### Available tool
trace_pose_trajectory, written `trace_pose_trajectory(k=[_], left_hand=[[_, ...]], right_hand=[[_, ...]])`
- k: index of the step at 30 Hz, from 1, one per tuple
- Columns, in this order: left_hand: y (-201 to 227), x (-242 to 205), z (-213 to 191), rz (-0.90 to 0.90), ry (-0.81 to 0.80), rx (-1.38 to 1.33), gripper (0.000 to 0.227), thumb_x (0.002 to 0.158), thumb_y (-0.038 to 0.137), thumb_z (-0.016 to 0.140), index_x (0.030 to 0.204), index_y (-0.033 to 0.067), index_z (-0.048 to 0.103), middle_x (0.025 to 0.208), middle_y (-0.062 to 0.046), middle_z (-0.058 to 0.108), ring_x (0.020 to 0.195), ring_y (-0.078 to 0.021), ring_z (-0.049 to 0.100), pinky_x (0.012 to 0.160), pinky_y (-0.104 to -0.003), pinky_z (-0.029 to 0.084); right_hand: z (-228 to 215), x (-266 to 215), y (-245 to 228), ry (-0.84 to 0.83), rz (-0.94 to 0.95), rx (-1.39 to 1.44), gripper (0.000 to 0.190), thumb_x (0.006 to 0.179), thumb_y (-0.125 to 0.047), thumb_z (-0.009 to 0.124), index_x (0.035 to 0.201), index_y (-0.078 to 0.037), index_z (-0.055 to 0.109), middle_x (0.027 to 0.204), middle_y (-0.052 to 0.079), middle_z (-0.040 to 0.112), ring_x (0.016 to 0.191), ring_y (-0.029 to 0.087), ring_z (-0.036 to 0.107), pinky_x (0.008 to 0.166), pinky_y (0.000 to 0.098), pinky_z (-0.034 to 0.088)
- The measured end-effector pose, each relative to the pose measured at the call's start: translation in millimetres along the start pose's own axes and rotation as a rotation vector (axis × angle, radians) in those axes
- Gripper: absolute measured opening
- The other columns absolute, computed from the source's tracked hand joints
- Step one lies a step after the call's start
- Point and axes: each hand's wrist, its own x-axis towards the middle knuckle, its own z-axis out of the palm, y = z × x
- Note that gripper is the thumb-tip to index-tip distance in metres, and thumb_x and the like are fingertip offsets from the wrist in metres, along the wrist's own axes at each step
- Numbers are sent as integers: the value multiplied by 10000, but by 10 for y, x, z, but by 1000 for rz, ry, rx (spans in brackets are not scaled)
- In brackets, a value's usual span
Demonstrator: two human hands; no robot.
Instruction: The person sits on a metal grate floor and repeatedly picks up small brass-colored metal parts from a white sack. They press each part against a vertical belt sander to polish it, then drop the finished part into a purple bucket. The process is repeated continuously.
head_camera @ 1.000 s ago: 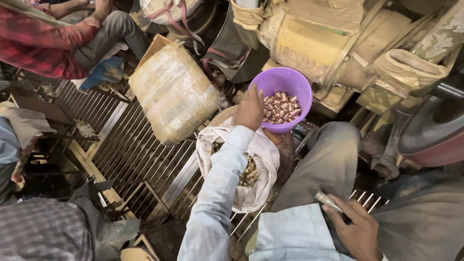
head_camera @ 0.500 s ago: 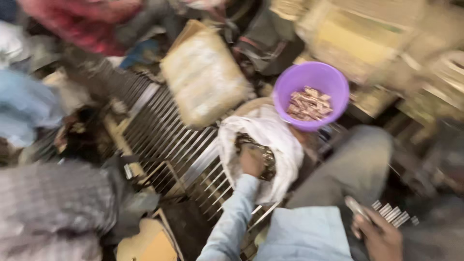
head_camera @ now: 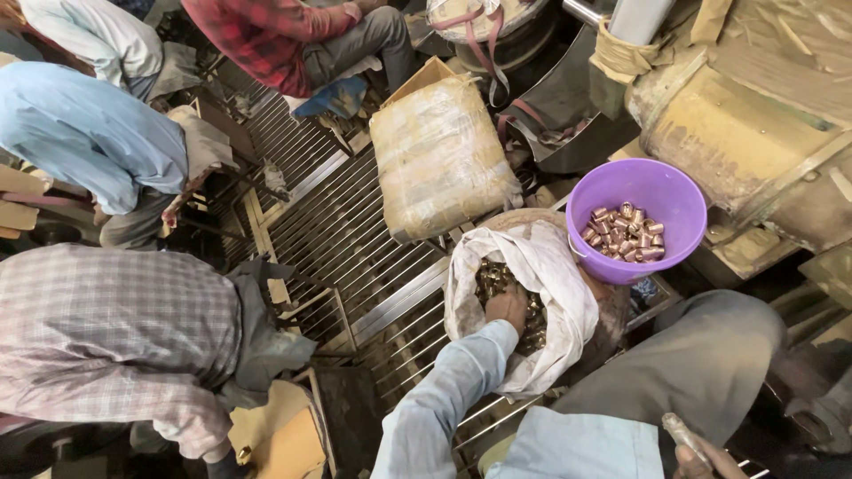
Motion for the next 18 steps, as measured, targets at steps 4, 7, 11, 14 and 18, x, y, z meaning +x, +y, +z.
trace_pose_trajectory(k=[4, 7, 11, 14, 18], left_hand=[[41, -57, -26, -42, -34, -79, 212, 984, 64, 550, 1187, 51, 610, 1082, -178, 678, 806, -353, 736, 642, -478, 572], [28, -12, -76, -30, -102, -39, 299, 922, 56, 586, 1220, 53, 599, 1145, -164, 669, 829, -353, 736, 642, -474, 591], [-54, 78, -290, 13, -172, -37, 345, 882, 89, 639, 1224, 56, 605, 1111, -156, 706, 912, -345, 732, 713, -467, 601], [-88, 20, -550, -88, -165, -252, 265, 887, 116, 663, 1151, 93, 669, 1073, -152, 734, 941, -355, 722, 781, -468, 582], [-179, -268, -1128, -274, -189, -1209, 214, 892, 109, 717, 1101, 75, 689, 1001, -99, 731, 873, -224, 691, 748, -365, 575]], right_hand=[[23, 68, -106, -94, -79, 7, 629, 878, -494, 648, 1304, -36, 713, 666, 47, 686, 556, 134, 578, 557, 311, 471], [46, 96, -114, 17, -225, -56, 532, 910, -486, 656, 1217, -60, 745, 713, 1, 727, 600, 102, 629, 620, 277, 508], [87, 232, -49, 97, 63, -3, 493, 995, -422, 666, 1236, -4, 767, 712, 50, 642, 609, 150, 562, 624, 330, 450], [86, 359, 96, 89, 413, 70, 495, 1061, -369, 676, 1280, 62, 780, 698, 113, 572, 594, 209, 494, 602, 397, 391], [-47, 182, 361, 1, 43, 380, 515, 997, -276, 567, 1401, 45, 556, 836, 181, 651, 666, 248, 638, 603, 400, 554]])
